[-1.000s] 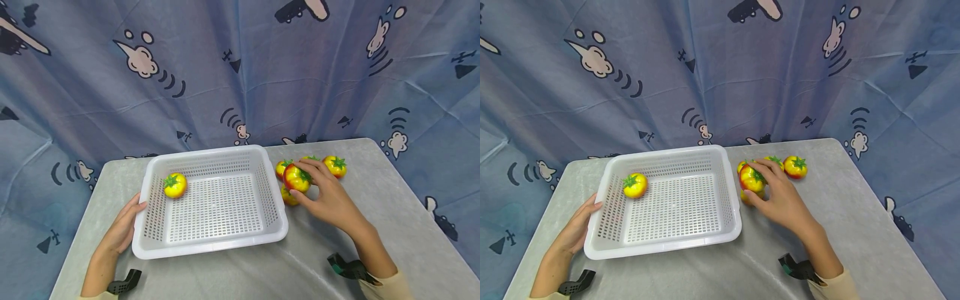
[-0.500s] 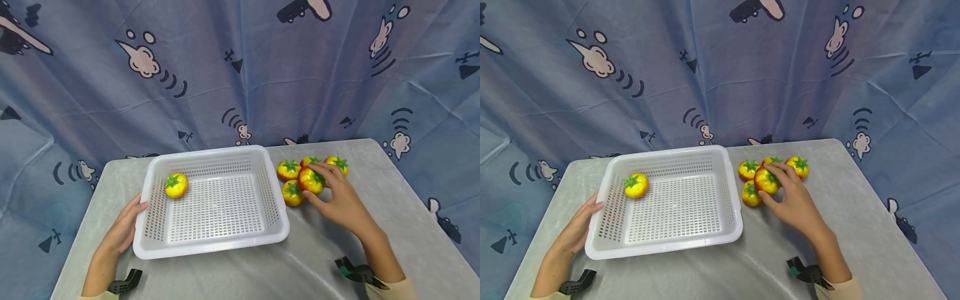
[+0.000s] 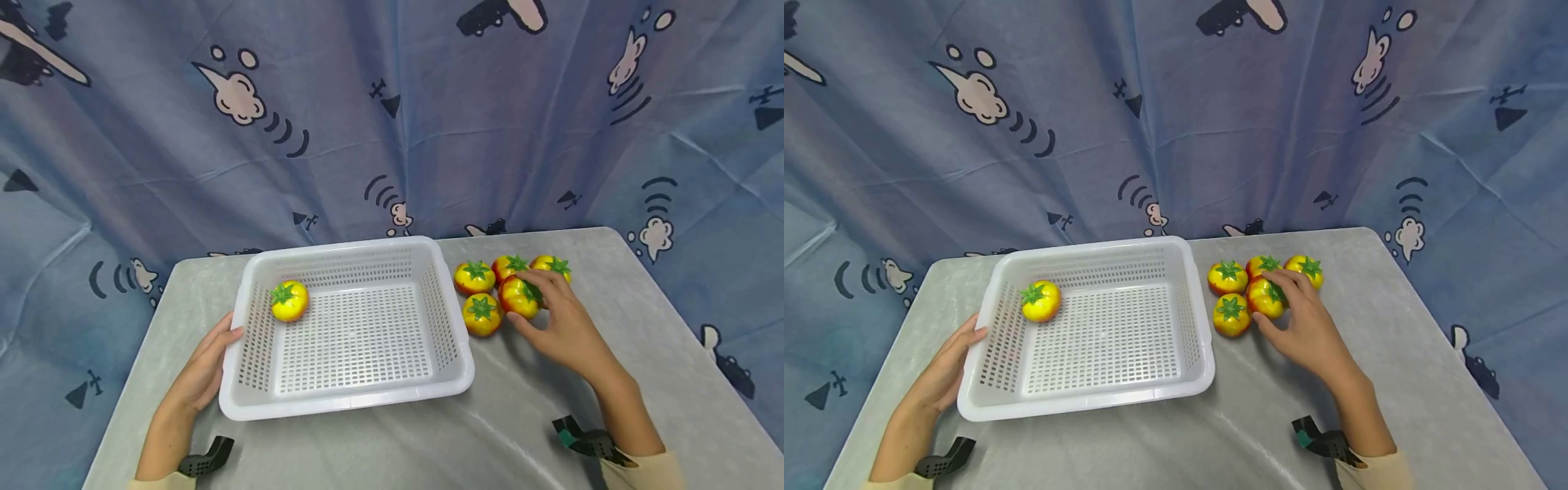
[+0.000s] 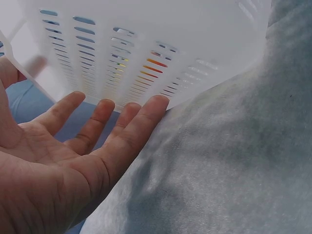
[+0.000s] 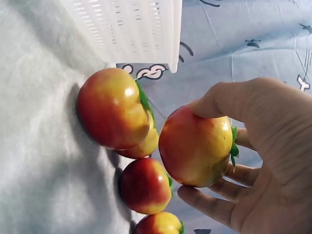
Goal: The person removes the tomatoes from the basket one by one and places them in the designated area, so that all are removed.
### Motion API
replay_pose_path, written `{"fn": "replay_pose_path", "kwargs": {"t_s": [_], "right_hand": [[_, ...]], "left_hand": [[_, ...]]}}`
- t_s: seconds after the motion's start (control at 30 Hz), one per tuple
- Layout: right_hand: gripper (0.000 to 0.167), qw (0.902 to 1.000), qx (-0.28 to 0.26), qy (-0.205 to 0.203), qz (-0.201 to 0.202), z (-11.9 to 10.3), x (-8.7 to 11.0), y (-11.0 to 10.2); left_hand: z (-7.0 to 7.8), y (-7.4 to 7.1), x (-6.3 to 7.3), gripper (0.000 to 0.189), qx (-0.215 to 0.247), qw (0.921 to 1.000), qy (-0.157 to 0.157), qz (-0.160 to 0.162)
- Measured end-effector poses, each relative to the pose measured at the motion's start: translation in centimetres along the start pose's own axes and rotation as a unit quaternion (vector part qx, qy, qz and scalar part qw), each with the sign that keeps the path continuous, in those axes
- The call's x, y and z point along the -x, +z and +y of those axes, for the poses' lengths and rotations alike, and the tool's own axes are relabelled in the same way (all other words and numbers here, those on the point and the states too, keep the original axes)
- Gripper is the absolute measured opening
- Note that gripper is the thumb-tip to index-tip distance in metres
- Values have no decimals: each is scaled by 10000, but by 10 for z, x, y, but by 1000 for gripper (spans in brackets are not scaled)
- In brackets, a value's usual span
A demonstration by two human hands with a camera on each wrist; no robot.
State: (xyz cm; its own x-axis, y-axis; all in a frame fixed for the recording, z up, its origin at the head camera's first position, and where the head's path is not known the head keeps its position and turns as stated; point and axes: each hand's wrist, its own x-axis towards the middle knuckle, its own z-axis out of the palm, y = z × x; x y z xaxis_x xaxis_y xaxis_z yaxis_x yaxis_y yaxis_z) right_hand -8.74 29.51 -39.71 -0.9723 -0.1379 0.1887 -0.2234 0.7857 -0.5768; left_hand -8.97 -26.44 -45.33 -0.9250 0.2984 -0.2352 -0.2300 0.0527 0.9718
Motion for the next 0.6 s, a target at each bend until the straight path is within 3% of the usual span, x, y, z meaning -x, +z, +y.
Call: {"fn": "replay_pose_path", "kwargs": {"t_s": [0.6], "right_hand": [[69,10000,40,-15,-42,19,1,7]], "left_hand": [[1,0,1,68,3,10000,12,22]]}}
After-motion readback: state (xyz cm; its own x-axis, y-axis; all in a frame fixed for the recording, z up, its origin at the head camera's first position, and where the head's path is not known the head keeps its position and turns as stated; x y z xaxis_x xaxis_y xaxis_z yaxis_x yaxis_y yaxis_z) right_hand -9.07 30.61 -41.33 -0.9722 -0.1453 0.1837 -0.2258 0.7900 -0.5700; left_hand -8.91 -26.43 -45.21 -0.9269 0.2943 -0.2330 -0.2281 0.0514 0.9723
